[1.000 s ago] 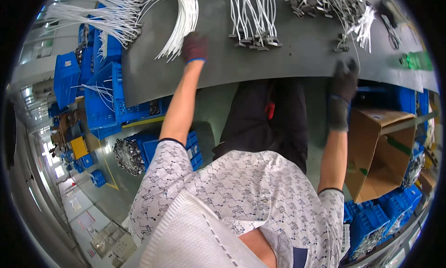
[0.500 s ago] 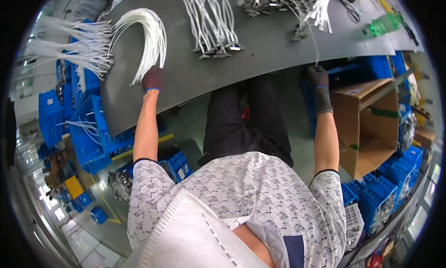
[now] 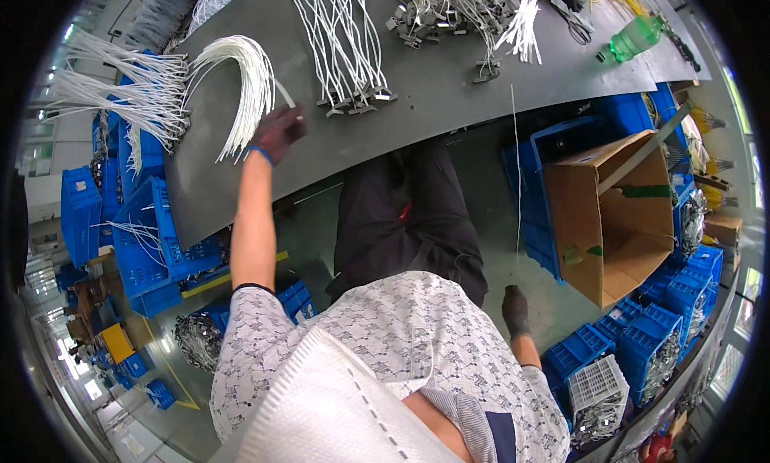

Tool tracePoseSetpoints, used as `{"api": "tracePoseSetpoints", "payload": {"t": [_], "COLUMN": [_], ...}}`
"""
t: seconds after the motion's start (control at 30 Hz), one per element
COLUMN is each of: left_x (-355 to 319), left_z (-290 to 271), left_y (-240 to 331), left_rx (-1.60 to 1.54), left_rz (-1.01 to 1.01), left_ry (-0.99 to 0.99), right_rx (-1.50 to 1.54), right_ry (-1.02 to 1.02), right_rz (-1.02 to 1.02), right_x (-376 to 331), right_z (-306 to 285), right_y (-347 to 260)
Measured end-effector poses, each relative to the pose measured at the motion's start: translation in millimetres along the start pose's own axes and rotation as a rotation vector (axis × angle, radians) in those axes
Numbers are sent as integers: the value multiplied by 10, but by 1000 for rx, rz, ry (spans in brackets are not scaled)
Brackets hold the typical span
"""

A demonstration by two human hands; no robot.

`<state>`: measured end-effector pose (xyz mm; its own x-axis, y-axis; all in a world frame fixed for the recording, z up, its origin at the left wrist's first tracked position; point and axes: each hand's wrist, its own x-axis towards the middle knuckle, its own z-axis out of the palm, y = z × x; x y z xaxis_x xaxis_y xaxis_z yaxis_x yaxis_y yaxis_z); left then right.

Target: The recorder is sorting and bundling white electrical wires at a workbench on a production floor.

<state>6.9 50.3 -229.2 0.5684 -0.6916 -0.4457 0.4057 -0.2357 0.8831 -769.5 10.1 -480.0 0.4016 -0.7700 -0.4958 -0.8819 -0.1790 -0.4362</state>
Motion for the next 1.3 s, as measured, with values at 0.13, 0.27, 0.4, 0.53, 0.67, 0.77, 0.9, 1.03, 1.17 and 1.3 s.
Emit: {"api": "tracePoseSetpoints", "payload": {"t": [0.13,0.27,0.4,0.53,0.67,0.77,0.9,1.03,1.17,1.3], "left_x": [125,198,295,432,399,306,324,182,13,-457], "left_z": [1283,2688,3035,2801,2597,2496,2362,2469,2525,2718], "left_y": [-274,-505,-284,42,141,37,-657,-806,-736,-593], "left_rx": [-265,-417,-506,-437,-215,-224,276,235,31,290], "left_rz": [-17,37,142,563,774,453,391,332,295,296], "left_ry": [-271,-296,13,300,334,59,-260,-227,-155,-204], "right_rx": [155,72,-161,-316,-359,-241,-184,-279,577,1021], "right_ry": [100,119,98,13,-49,31,20,-109,-90,126], "right_rz": [-48,-210,-189,-32,-109,-89,-158,-294,-206,-238], "right_x": [67,551,775,760,694,657,648,704,964,1303], "right_z": [-94,-506,-880,-871,-721,-705,-736,-706,-1415,-1819], "right_y": [-927,-1756,-2041,-1552,-1190,-1317,-1385,-1068,-2795,-3916]}}
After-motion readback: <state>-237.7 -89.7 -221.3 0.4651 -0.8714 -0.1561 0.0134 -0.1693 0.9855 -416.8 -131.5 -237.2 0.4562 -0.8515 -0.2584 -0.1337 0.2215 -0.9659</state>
